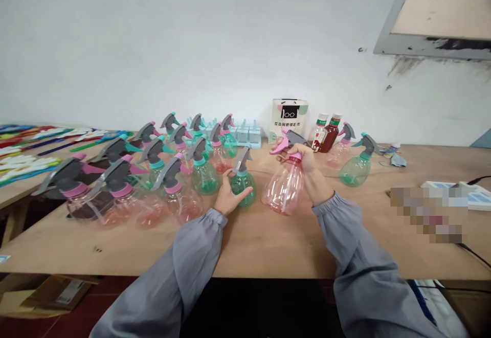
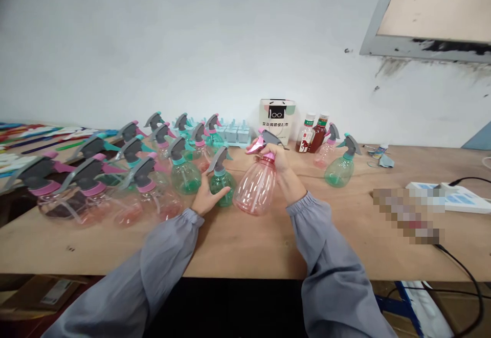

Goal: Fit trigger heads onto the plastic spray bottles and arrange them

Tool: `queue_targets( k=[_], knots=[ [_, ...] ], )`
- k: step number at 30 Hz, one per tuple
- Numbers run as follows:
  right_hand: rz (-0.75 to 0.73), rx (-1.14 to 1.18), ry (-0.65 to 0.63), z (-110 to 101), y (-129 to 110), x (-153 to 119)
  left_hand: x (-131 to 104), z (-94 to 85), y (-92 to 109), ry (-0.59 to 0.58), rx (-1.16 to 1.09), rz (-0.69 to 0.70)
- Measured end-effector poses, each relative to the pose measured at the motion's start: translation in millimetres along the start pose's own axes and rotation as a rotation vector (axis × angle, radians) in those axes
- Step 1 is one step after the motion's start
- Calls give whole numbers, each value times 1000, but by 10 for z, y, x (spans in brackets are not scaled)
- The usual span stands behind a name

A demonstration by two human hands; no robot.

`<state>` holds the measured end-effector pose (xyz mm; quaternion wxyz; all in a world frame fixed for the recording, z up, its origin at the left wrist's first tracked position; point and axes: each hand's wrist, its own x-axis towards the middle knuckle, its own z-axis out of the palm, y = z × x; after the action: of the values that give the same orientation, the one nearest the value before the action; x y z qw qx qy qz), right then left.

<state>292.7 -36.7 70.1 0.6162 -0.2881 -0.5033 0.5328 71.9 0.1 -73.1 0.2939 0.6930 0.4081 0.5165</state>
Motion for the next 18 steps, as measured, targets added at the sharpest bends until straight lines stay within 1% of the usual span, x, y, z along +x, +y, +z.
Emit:
queue_targets(
  k=[3, 5, 8, 10, 16, 18],
  knots=[
    [-18, 36, -15, 0, -2, -19, -4, -10, 41, -2, 4, -8],
    [-28, 41, -7, 3, 3, -24, -5, -19, 66, -26, 16, -14],
    [-10, 33, 22, 13, 10, -20, -4, -32, 92, -62, 40, -35],
    [-1, 28, 43, 25, 2, -24, -3, -37, 103, -61, 43, -47],
    [22, 0, -51, 64, -33, -79, 0, -40, 121, -65, 28, -71],
    [16, 7, -53, 63, -18, -77, 1, -41, 125, -68, 22, -75]
  ],
)
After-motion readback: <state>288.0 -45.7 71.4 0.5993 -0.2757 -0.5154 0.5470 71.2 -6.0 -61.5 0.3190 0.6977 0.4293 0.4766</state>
